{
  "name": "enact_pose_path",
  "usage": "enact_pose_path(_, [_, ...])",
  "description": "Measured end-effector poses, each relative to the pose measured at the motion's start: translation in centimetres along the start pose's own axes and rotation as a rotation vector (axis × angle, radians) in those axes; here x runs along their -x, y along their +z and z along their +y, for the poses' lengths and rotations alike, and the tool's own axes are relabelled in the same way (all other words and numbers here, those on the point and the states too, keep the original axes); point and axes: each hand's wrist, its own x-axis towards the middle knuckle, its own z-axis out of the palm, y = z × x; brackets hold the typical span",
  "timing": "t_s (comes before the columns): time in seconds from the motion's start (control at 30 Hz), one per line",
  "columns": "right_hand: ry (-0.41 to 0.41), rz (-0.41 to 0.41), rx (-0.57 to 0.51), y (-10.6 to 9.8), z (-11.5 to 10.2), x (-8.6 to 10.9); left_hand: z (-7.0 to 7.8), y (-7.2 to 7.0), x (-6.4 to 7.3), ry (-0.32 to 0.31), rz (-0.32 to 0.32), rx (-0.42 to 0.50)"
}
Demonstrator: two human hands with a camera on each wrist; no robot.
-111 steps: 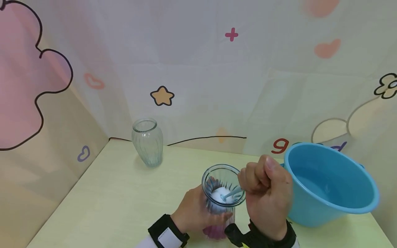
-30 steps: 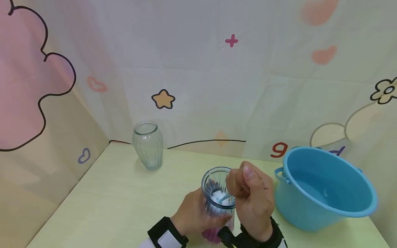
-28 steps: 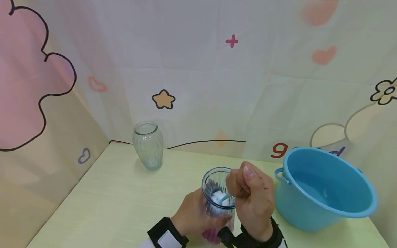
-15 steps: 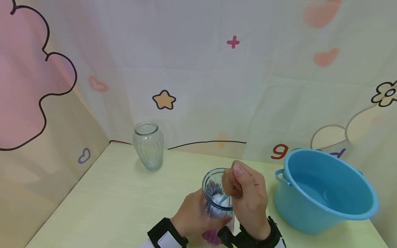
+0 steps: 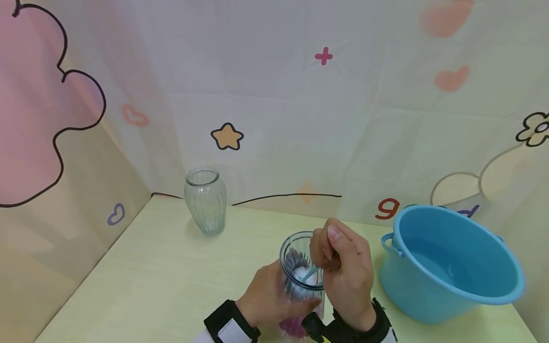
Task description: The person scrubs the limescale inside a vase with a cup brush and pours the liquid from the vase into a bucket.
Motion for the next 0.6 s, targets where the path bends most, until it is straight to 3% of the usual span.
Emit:
enact_pose_path(0.13, [0.032,-0.014,0.023,0.0,-0.3,-0.2,0.0,-0.1,-0.1,0.0,0.002,-0.002])
enact_pose_path(0.6, [0.224,-0.188,0.145,0.0,-1.2,0.2,-0.1,-0.1,-0.1,-0.027,-0.021,0.022])
